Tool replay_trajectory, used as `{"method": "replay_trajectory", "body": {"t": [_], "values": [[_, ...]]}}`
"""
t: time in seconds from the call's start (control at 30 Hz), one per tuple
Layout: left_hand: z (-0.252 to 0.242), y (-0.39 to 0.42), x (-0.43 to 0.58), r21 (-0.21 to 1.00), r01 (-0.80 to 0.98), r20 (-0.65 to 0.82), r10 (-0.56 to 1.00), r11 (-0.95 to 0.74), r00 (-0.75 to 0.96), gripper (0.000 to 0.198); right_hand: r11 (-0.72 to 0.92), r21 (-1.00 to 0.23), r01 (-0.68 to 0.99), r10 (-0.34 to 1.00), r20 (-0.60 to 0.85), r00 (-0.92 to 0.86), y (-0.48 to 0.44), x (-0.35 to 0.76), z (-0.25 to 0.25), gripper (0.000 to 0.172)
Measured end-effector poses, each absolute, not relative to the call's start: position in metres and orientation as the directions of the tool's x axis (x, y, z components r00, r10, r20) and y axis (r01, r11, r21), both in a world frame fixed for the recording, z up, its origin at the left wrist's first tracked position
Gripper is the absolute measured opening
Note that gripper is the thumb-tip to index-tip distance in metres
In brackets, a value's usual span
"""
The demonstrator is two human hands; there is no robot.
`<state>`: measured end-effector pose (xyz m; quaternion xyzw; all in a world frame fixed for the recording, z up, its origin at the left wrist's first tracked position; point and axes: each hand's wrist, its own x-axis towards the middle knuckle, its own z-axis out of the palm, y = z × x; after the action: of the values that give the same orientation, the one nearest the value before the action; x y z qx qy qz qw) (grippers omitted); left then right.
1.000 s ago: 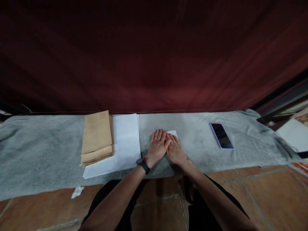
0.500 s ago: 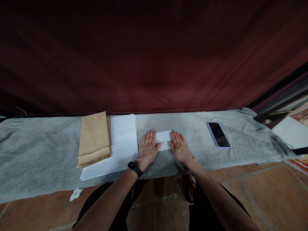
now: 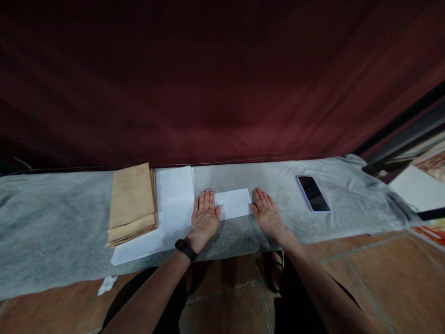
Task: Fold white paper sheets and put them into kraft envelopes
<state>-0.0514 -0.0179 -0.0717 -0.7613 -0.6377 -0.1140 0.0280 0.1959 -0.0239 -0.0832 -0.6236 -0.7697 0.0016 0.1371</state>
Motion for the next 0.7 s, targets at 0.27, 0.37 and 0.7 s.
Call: {"method": "replay_trajectory", "body": {"t": [0.27,0.37,0.7], "values": [[-0.059,-0.030,-0.023,0.140,0.868,0.190,0.874,-0.475,0.448,0.057,0.454,-0.211,0.866,0.882,0.249,-0.401,-0.032,0.150,-0.076,0.054],[-0.063,-0.031,-0.023,0.137,0.874,0.164,0.881,-0.466,0.444,0.056,0.464,-0.195,0.864,0.877,0.239,-0.417,-0.032,0.144,-0.081,0.053],[-0.069,-0.022,-0.036,0.163,0.939,0.141,0.949,-0.304,0.283,0.058,0.361,-0.169,0.917,0.917,0.245,-0.316,-0.022,0.162,-0.087,0.061]]}}
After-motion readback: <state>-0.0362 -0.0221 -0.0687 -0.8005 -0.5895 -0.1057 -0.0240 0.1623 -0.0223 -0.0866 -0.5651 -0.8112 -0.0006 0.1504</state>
